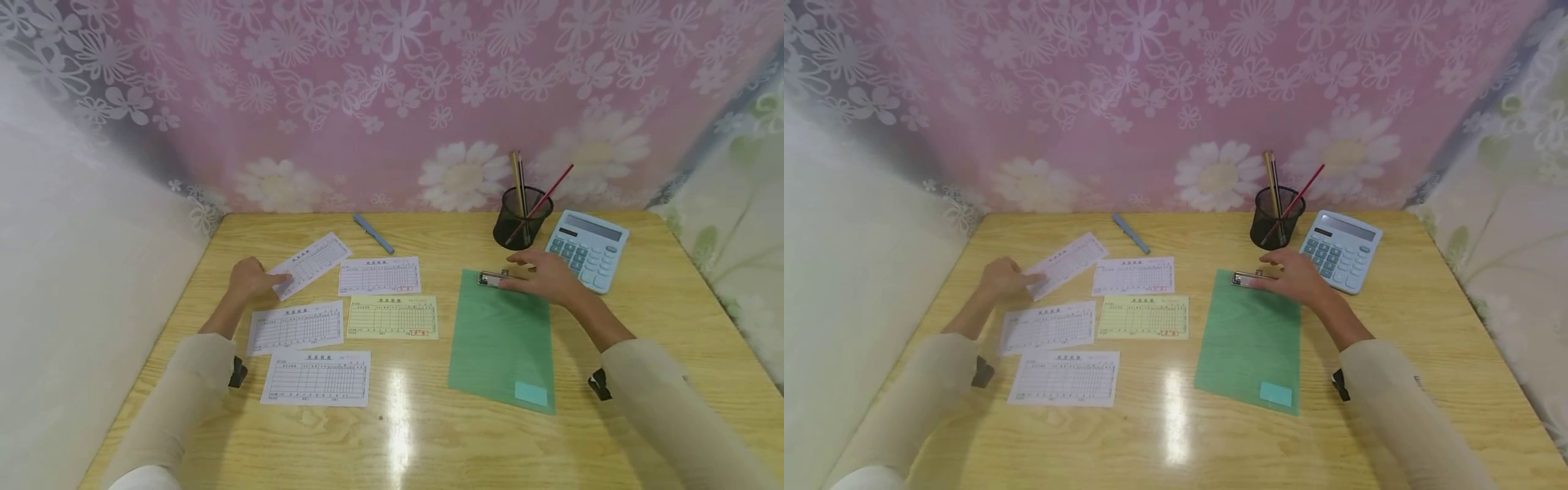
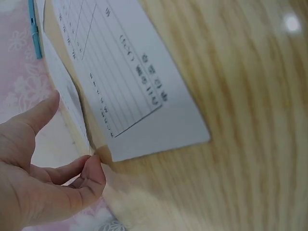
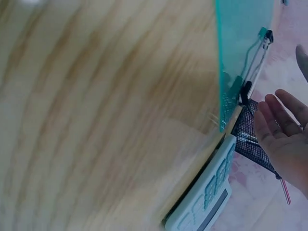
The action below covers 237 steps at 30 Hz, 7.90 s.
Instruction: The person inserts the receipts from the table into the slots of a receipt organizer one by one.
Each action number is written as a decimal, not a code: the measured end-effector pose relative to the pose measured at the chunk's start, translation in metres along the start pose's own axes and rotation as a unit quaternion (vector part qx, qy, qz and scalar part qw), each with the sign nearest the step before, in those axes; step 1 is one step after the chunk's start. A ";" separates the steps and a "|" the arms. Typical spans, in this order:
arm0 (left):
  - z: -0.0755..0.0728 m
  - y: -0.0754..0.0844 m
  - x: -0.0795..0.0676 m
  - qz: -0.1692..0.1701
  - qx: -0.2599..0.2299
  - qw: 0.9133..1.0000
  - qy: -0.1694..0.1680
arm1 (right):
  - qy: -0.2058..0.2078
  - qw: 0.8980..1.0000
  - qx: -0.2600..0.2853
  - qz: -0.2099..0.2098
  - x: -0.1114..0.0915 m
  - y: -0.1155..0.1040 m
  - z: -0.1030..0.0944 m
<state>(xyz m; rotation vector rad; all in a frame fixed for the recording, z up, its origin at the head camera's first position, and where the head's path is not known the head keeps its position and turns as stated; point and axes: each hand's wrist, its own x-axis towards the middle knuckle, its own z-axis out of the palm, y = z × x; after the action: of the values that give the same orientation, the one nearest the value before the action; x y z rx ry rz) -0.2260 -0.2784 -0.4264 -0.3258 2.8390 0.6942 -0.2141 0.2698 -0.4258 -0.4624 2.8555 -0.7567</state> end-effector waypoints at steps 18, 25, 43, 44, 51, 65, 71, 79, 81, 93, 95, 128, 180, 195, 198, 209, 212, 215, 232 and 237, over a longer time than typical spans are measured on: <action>0.012 -0.007 0.006 -0.020 -0.030 0.999 -0.005 | 0.009 0.997 -0.072 -0.032 0.007 0.005 0.016; 0.014 -0.007 0.008 -0.017 -0.059 0.998 -0.001 | 0.001 0.997 -0.073 -0.023 0.009 0.004 0.018; -0.003 -0.016 0.010 0.002 -0.169 0.985 0.020 | 0.004 0.998 -0.056 -0.016 0.011 0.003 0.018; -0.004 -0.016 0.009 0.000 -0.176 0.984 0.011 | 0.004 0.998 -0.056 -0.014 0.011 0.004 0.018; -0.005 -0.016 0.008 0.012 -0.175 0.984 -0.025 | 0.007 0.998 -0.054 -0.019 0.010 0.006 0.019; -0.031 -0.010 0.003 0.073 -0.190 0.971 0.123 | 0.012 0.996 -0.070 -0.048 0.005 0.004 0.020; -0.045 0.014 -0.009 0.078 -0.220 0.961 0.146 | 0.007 0.996 -0.074 -0.049 0.005 0.003 0.019; -0.044 0.063 -0.025 0.118 -0.284 0.946 0.101 | 0.008 0.992 -0.099 -0.075 0.005 0.002 0.018; -0.035 0.078 -0.028 0.137 -0.298 0.941 0.084 | 0.013 0.991 -0.108 -0.082 0.005 0.003 0.018; 0.053 0.164 -0.046 0.206 -0.333 0.915 -0.104 | 0.008 0.990 -0.119 -0.077 0.004 0.001 0.011; 0.068 0.171 -0.049 0.210 -0.329 0.911 -0.134 | 0.005 0.988 -0.130 -0.083 0.005 -0.001 0.011; 0.167 0.231 -0.084 0.050 -0.354 0.900 -0.250 | 0.018 0.987 -0.126 -0.099 0.010 0.000 0.012; 0.176 0.239 -0.084 0.070 -0.345 0.911 -0.216 | 0.000 0.980 -0.147 -0.132 0.009 -0.009 0.012; 0.170 0.241 -0.082 0.012 -0.359 0.898 -0.256 | 0.022 0.979 -0.133 -0.156 0.010 -0.003 0.016; 0.171 0.241 -0.082 0.018 -0.354 0.899 -0.257 | 0.024 0.978 -0.134 -0.157 0.010 -0.004 0.016; 0.170 0.239 -0.085 0.040 -0.358 0.899 -0.249 | 0.022 0.978 -0.136 -0.155 0.009 -0.003 0.017; 0.170 0.238 -0.085 0.044 -0.359 0.899 -0.246 | 0.023 0.978 -0.136 -0.158 0.010 -0.004 0.017; 0.171 0.239 -0.084 0.037 -0.362 0.898 -0.247 | 0.021 0.978 -0.138 -0.153 0.010 -0.004 0.017; 0.172 0.249 -0.075 -0.005 -0.375 0.895 -0.243 | 0.015 0.978 -0.150 -0.144 0.007 -0.006 0.015; 0.175 0.253 -0.073 -0.009 -0.366 0.902 -0.228 | 0.009 0.980 -0.147 -0.131 0.008 -0.006 0.017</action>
<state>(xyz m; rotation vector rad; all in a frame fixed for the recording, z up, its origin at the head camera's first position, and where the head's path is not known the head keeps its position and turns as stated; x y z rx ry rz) -0.1970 0.0358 -0.4519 -0.2457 2.0377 1.5822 -0.2162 0.2547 -0.4377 -0.8905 2.9687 -0.3709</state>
